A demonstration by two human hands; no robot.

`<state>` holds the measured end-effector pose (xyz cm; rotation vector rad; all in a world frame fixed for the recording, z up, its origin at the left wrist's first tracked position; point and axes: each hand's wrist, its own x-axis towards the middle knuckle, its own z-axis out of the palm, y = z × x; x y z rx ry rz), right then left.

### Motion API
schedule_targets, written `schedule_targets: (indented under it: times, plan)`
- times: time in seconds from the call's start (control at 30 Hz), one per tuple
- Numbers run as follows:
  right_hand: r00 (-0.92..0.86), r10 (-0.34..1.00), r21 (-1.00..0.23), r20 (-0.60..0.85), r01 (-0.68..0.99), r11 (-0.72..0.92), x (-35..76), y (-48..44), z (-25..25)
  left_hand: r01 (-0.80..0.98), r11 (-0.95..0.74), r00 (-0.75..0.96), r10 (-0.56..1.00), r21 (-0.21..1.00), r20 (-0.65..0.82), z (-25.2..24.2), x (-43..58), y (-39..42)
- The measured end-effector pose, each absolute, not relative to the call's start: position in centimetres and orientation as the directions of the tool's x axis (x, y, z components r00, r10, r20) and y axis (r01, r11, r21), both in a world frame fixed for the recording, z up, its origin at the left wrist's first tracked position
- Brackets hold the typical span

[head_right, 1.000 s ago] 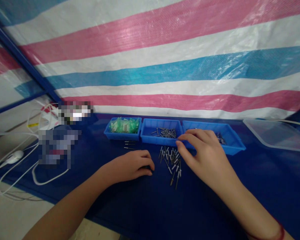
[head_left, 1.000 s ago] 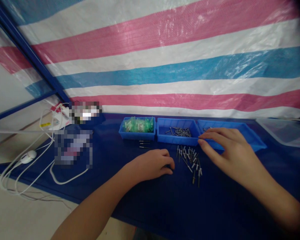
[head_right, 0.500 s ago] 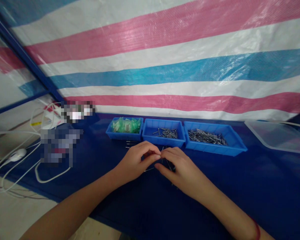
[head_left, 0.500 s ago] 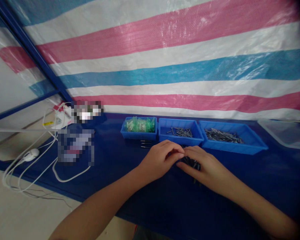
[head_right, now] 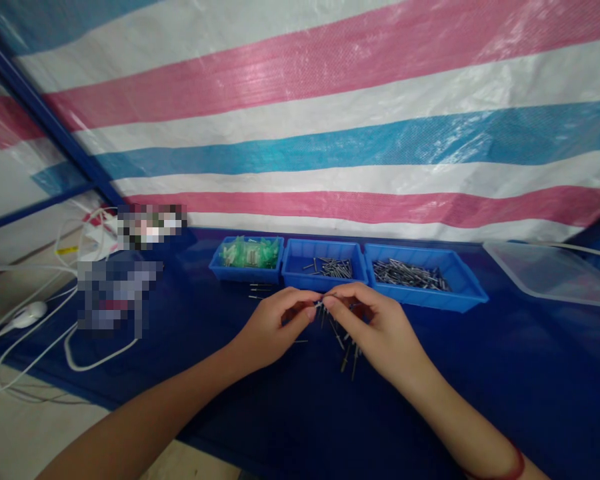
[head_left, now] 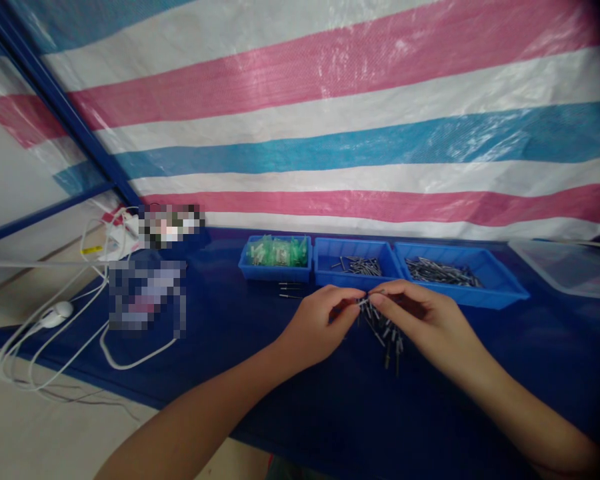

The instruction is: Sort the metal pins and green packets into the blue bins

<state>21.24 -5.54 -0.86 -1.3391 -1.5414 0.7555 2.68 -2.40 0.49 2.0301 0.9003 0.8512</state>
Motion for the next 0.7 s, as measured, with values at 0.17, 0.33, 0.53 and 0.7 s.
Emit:
schedule_targets:
  times: [0.17, 0.33, 0.53, 0.7]
  plan:
    - [-0.003, 0.959, -0.877, 0.284, 0.404, 0.261, 21.09, -5.76, -1.10, 0.308, -0.457, 0.566, 0.793, 0.834, 0.226, 0.29, 3.09, -2.77]
    - [-0.002, 0.942, -0.842, 0.336, 0.447, 0.302, 20.86, -5.88, -0.90, 0.297, -0.437, 0.550, 0.805, 0.849, 0.222, -0.08, 3.17, -2.68]
    - [-0.036, 0.930, -0.848, 0.365, 0.401, 0.348, 20.84, -5.95, -0.74, 0.252, -0.375, 0.468, 0.854, 0.892, 0.227, -0.24, 3.12, -2.55]
    - [-0.078, 0.913, -0.830, 0.400, 0.391, 0.397, 21.17, -5.85, -0.48, 0.214, -0.408, 0.434, 0.854, 0.888, 0.287, 0.25, 2.84, -2.40]
